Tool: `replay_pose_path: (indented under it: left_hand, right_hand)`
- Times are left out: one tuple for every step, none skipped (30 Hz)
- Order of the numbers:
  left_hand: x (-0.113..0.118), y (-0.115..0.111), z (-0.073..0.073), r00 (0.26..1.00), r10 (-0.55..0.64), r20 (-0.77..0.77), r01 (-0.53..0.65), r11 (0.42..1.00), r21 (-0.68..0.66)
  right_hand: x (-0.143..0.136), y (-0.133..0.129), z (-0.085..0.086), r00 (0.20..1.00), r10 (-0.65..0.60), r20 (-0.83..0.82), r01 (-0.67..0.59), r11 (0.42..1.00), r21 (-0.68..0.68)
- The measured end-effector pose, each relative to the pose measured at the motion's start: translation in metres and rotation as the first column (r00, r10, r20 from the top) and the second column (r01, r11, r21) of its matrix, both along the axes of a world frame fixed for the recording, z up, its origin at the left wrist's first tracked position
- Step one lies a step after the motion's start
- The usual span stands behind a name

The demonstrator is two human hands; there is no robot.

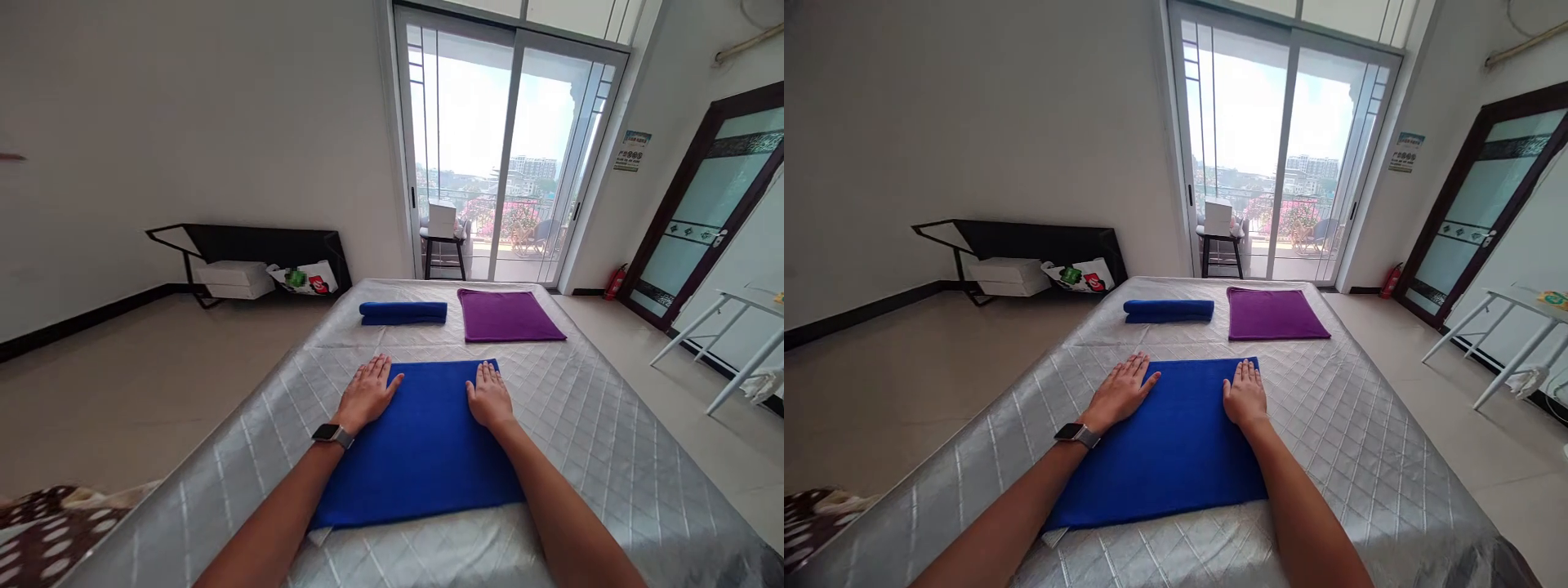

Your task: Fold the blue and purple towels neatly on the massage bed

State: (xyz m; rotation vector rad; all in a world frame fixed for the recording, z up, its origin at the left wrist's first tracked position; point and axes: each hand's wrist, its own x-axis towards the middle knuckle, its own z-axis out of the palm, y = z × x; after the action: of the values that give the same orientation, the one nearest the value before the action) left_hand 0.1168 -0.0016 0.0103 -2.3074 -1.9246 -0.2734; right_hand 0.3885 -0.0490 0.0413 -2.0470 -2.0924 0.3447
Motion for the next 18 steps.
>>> replay_pose_path:
  left_hand:
    - [0.006,-0.002,0.003,1.0,-0.023,0.002,0.022,0.999,0.048]
    - [0.014,-0.004,0.006,0.998,-0.058,0.014,0.056,0.994,0.093]
    - [0.026,-0.007,0.008,0.993,-0.111,0.035,0.106,0.986,0.126]
    - [0.04,-0.01,0.009,0.982,-0.178,0.062,0.168,0.975,0.143]
    - [0.058,-0.013,0.01,0.963,-0.252,0.092,0.236,0.96,0.15]
    - [0.076,-0.017,0.009,0.938,-0.326,0.119,0.308,0.94,0.149]
    - [0.095,-0.021,0.008,0.912,-0.385,0.139,0.365,0.919,0.148]
    - [0.113,-0.025,0.006,0.89,-0.433,0.146,0.413,0.899,0.149]
    - [0.129,-0.029,0.004,0.872,-0.468,0.141,0.448,0.881,0.152]
    - [0.142,-0.032,0.001,0.862,-0.491,0.127,0.472,0.868,0.152]
    - [0.15,-0.035,-0.002,0.857,-0.503,0.11,0.487,0.861,0.147]
    - [0.154,-0.037,-0.005,0.859,-0.502,0.097,0.488,0.862,0.136]
    - [0.153,-0.038,-0.008,0.87,-0.486,0.089,0.475,0.872,0.12]
    - [0.147,-0.038,-0.011,0.885,-0.457,0.086,0.449,0.888,0.098]
    - [0.137,-0.038,-0.013,0.902,-0.423,0.084,0.418,0.906,0.072]
    - [0.124,-0.038,-0.015,0.918,-0.388,0.079,0.385,0.922,0.044]
    - [0.108,-0.037,-0.016,0.933,-0.353,0.07,0.353,0.935,0.018]
    - [0.09,-0.036,-0.017,0.946,-0.319,0.059,0.32,0.947,-0.005]
  right_hand:
    - [0.0,0.0,0.0,1.0,0.001,-0.011,-0.001,1.0,-0.002]
    - [-0.001,0.0,0.0,1.0,0.002,-0.02,-0.002,1.0,-0.001]
    - [-0.001,0.0,-0.001,1.0,0.003,-0.025,-0.003,1.0,0.004]
    - [-0.001,0.0,-0.001,1.0,0.002,-0.026,-0.001,1.0,0.012]
    - [-0.001,0.001,-0.002,1.0,0.0,-0.024,0.0,1.0,0.02]
    - [-0.001,0.001,-0.002,1.0,0.003,-0.018,-0.003,1.0,0.025]
    - [0.0,0.001,-0.003,1.0,0.009,-0.01,-0.009,1.0,0.028]
    - [0.001,0.001,-0.004,1.0,0.018,-0.001,-0.018,0.999,0.027]
    - [0.002,0.001,-0.005,1.0,0.03,0.008,-0.03,0.999,0.024]
    - [0.004,0.001,-0.006,0.999,0.043,0.017,-0.043,0.999,0.021]
    - [0.004,0.001,-0.006,0.998,0.054,0.025,-0.054,0.998,0.018]
    - [0.005,0.001,-0.006,0.998,0.059,0.029,-0.06,0.998,0.016]
    - [0.005,0.001,-0.006,0.998,0.059,0.03,-0.06,0.998,0.017]
    - [0.005,0.001,-0.006,0.998,0.055,0.027,-0.055,0.998,0.019]
    - [0.004,0.001,-0.006,0.999,0.045,0.021,-0.046,0.999,0.023]
    - [0.003,0.001,-0.006,0.999,0.033,0.012,-0.034,0.999,0.026]
    - [0.002,0.001,-0.006,1.0,0.021,0.004,-0.021,0.999,0.03]
    - [0.001,0.002,-0.006,1.0,0.011,-0.005,-0.011,0.999,0.033]
